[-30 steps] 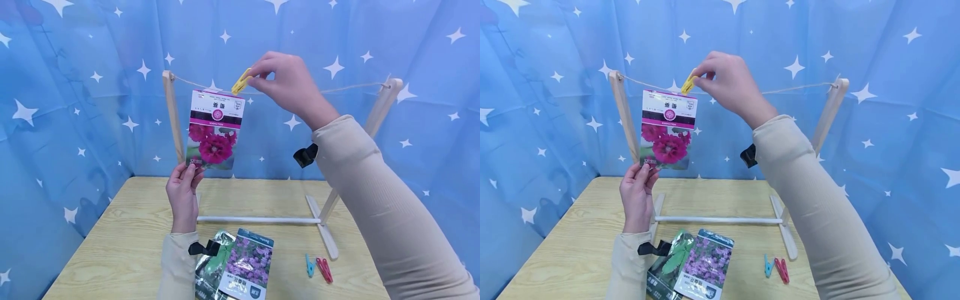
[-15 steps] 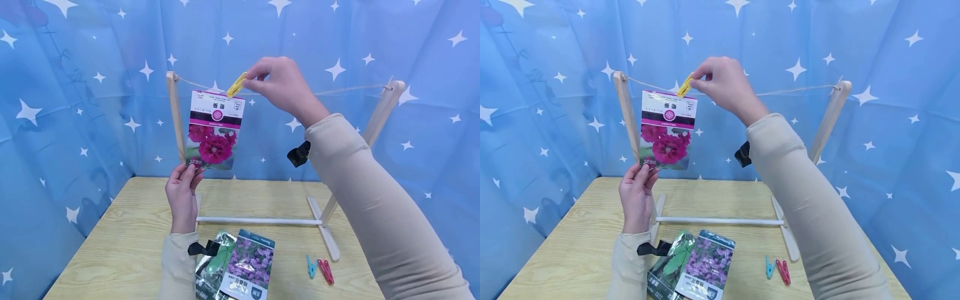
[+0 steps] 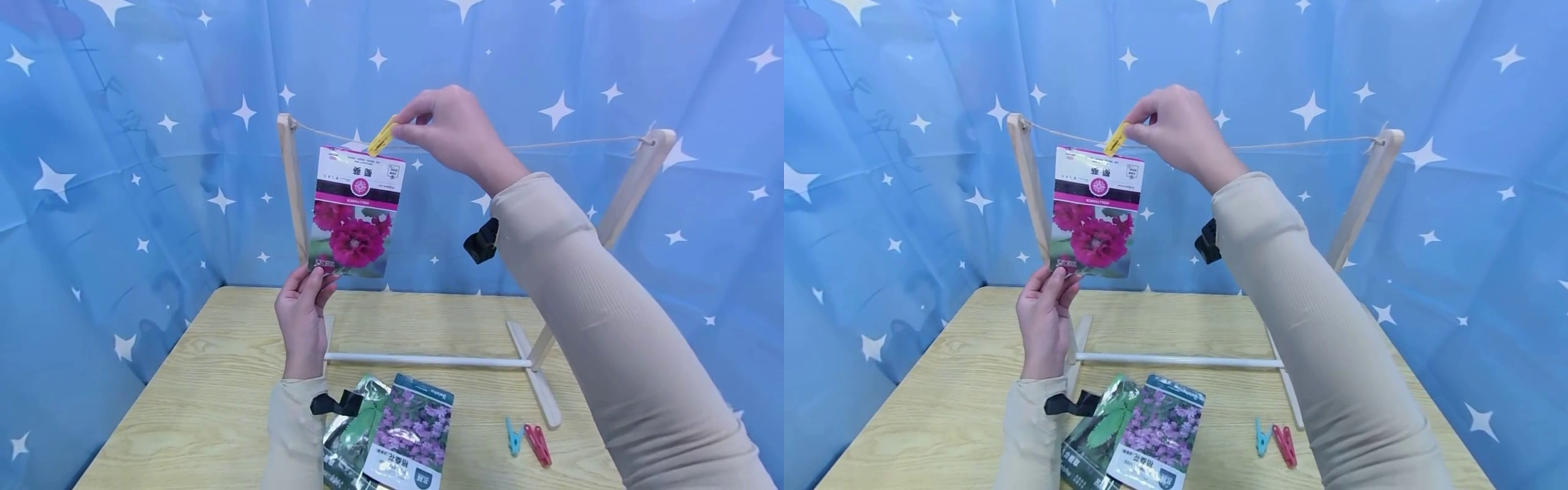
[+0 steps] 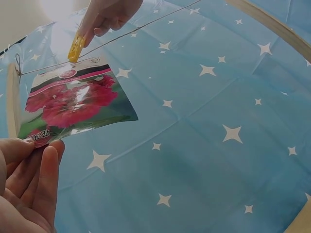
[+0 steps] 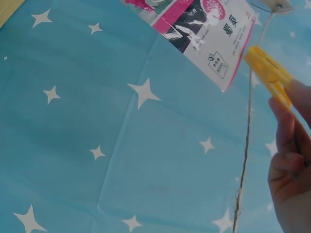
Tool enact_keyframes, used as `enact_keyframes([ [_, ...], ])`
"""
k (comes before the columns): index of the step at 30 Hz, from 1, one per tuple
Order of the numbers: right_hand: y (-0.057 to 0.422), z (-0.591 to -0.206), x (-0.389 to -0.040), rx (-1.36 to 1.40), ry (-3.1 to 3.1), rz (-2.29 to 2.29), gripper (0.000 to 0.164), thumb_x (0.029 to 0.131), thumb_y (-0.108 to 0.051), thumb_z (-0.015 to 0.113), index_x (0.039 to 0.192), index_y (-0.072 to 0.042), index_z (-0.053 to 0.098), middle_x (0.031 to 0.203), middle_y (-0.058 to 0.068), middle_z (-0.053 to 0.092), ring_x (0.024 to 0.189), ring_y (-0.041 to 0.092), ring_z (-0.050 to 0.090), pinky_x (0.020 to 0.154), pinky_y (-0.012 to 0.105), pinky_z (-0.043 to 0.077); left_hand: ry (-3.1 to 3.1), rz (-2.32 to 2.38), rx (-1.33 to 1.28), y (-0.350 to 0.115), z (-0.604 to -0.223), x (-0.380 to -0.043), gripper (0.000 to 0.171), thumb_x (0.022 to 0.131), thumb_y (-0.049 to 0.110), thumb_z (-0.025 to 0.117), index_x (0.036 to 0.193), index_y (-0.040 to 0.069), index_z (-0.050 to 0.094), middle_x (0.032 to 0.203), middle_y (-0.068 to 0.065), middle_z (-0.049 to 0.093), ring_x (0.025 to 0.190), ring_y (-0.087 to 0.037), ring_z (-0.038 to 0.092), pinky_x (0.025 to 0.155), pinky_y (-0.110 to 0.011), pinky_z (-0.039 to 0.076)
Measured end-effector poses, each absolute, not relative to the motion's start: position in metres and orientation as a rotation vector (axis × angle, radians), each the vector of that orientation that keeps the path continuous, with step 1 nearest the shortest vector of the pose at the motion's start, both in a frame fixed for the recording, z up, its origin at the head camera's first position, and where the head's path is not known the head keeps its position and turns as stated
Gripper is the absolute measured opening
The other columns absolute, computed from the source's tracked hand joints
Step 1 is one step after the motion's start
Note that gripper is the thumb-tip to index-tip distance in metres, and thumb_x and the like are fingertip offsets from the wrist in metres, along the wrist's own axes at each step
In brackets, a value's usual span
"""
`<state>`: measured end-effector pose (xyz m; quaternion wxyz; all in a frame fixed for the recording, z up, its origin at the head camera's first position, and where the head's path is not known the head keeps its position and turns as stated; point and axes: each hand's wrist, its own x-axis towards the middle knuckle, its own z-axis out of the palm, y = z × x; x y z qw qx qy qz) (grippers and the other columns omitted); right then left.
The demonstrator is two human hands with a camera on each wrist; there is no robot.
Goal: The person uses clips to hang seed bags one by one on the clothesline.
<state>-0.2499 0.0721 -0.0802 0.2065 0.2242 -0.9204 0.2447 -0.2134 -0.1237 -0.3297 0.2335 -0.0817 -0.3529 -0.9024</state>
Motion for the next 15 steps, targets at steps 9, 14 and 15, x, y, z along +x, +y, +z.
enact_keyframes([
  [9,0.0697,-0.0749,-0.2500,0.668,-2.563,0.668,0.029,0.085,-0.036,0.058,0.108,-0.019,0.066,0.103,-0.006,0.059,0.087,0.010,0.045,0.066,0.025,0.040,-0.970,-2.472,-0.240,-0.1248,-0.3298,-0.2121,0.029,0.081,0.006,0.064,0.105,-0.008,0.057,0.094,-0.018,0.063,0.079,-0.025,0.064,0.067,-0.027,0.052],
  [14,0.0699,-0.0742,-0.2498,0.658,-2.508,0.723,0.029,0.085,-0.034,0.058,0.108,-0.018,0.066,0.106,-0.004,0.059,0.090,0.010,0.045,0.069,0.025,0.041,-0.948,-2.476,-0.237,-0.1248,-0.3291,-0.2122,0.028,0.081,0.005,0.064,0.104,-0.008,0.057,0.091,-0.017,0.064,0.078,-0.026,0.065,0.067,-0.028,0.052],
  [15,0.0699,-0.0741,-0.2497,0.650,-2.500,0.746,0.030,0.085,-0.034,0.058,0.108,-0.018,0.066,0.107,-0.003,0.059,0.091,0.010,0.045,0.069,0.025,0.041,-0.941,-2.479,-0.236,-0.1247,-0.3290,-0.2122,0.028,0.080,0.005,0.065,0.104,-0.008,0.057,0.091,-0.018,0.064,0.077,-0.026,0.065,0.067,-0.028,0.052],
])
